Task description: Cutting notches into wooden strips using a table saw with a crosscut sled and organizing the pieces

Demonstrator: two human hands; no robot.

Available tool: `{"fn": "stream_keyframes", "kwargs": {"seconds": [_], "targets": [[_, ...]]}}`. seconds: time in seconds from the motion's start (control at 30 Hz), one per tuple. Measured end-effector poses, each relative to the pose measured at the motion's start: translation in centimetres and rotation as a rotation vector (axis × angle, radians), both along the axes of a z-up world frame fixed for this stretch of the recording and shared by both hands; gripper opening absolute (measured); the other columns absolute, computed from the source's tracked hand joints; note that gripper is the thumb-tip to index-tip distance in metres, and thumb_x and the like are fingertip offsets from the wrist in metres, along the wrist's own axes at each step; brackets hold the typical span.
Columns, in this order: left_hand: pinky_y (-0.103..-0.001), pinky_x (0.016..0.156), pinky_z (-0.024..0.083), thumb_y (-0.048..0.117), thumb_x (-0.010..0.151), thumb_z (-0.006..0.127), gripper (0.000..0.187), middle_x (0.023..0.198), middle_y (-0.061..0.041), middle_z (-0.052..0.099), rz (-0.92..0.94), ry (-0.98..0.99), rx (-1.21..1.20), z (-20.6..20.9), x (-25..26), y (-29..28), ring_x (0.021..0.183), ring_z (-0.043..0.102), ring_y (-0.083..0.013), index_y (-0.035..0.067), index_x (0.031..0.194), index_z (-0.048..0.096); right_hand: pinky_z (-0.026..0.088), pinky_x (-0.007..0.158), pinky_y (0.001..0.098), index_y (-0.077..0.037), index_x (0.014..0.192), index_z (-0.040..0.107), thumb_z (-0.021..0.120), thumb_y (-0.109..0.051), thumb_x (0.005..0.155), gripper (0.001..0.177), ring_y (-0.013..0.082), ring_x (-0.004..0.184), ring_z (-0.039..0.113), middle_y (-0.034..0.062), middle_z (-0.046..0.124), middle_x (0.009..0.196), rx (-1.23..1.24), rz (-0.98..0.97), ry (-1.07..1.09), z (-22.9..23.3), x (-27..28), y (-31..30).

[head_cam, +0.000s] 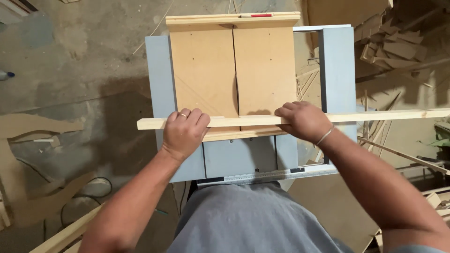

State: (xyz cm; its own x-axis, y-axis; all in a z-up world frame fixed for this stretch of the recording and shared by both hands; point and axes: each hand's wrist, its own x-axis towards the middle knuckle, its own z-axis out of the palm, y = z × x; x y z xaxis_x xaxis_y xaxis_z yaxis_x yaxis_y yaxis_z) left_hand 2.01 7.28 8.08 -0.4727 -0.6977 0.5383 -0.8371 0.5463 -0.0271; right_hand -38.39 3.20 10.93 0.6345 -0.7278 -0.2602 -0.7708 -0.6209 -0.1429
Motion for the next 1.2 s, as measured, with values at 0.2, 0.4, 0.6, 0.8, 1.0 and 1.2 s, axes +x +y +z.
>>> {"fn": "stream_keyframes", "kwargs": {"seconds": [0.2, 0.4, 0.6, 0.8, 1.0, 1.2], "targets": [[-0.036, 0.069, 0.049, 0.023, 0.081, 0.063, 0.008, 0.079, 0.0, 0.048, -0.012, 0.062, 0.19, -3.9, -2.0, -1.0, 0.08, 0.06, -0.0244, 0.019, 0.083, 0.056, 0.052, 0.085, 0.0287, -0.031, 0.114, 0.06, 0.075, -0.038, 0.081, 0.036, 0.0138, 0.1, 0.062, -0.0098, 0.058, 0.101, -0.276, 0.006, 0.022, -4.8, -2.1, 1.0], [-0.038, 0.073, 0.052, 0.021, 0.079, 0.063, 0.007, 0.084, -0.004, 0.053, -0.035, 0.109, 0.425, -6.4, -2.7, -1.9, 0.088, 0.062, -0.0281, 0.017, 0.083, 0.059, 0.053, 0.084, 0.0315, -0.029, 0.109, 0.061, 0.078, -0.038, 0.076, 0.038, 0.0181, 0.102, 0.058, -0.0076, 0.056, 0.106, -0.177, 0.041, 0.052, -6.8, -2.9, -0.3], [-0.042, 0.075, 0.055, 0.024, 0.08, 0.07, 0.015, 0.089, -0.005, 0.057, -0.025, 0.11, 0.613, -7.5, -2.6, -2.8, 0.093, 0.064, -0.031, 0.016, 0.09, 0.062, 0.053, 0.081, 0.0297, -0.032, 0.11, 0.061, 0.068, -0.056, 0.086, 0.034, 0.0161, 0.096, 0.059, -0.0074, 0.057, 0.099, -0.207, 0.062, 0.054, -9.9, -3.4, -1.7], [-0.041, 0.075, 0.055, 0.03, 0.075, 0.076, 0.026, 0.088, -0.002, 0.057, -0.026, 0.013, 0.632, -9.6, -2.6, -3.4, 0.092, 0.064, -0.0278, 0.019, 0.091, 0.06, 0.054, 0.082, 0.0298, -0.034, 0.114, 0.061, 0.065, -0.046, 0.087, 0.03, 0.0144, 0.098, 0.062, -0.0096, 0.062, 0.106, -0.237, 0.043, 0.093, -7.9, -1.5, -2.8], [-0.041, 0.077, 0.053, 0.042, 0.078, 0.075, 0.03, 0.089, -0.002, 0.057, 0.031, -0.095, 0.558, -8.8, -2.9, -3.8, 0.093, 0.064, -0.0268, 0.021, 0.091, 0.059, 0.053, 0.081, 0.0308, -0.03, 0.113, 0.063, 0.062, -0.052, 0.094, 0.029, 0.0157, 0.095, 0.063, -0.0059, 0.062, 0.103, -0.308, -0.022, -0.023, -7.0, 1.6, -2.2], [-0.044, 0.08, 0.053, 0.047, 0.083, 0.071, 0.031, 0.091, -0.002, 0.059, 0.043, -0.096, 0.578, -8.7, -2.3, -4.9, 0.096, 0.066, -0.0285, 0.02, 0.093, 0.06, 0.049, 0.081, 0.0337, -0.024, 0.104, 0.057, 0.06, -0.056, 0.094, 0.033, 0.0178, 0.1, 0.058, -0.0054, 0.058, 0.107, -0.312, -0.031, 0.014, -11.2, 1.1, -2.7]]}}
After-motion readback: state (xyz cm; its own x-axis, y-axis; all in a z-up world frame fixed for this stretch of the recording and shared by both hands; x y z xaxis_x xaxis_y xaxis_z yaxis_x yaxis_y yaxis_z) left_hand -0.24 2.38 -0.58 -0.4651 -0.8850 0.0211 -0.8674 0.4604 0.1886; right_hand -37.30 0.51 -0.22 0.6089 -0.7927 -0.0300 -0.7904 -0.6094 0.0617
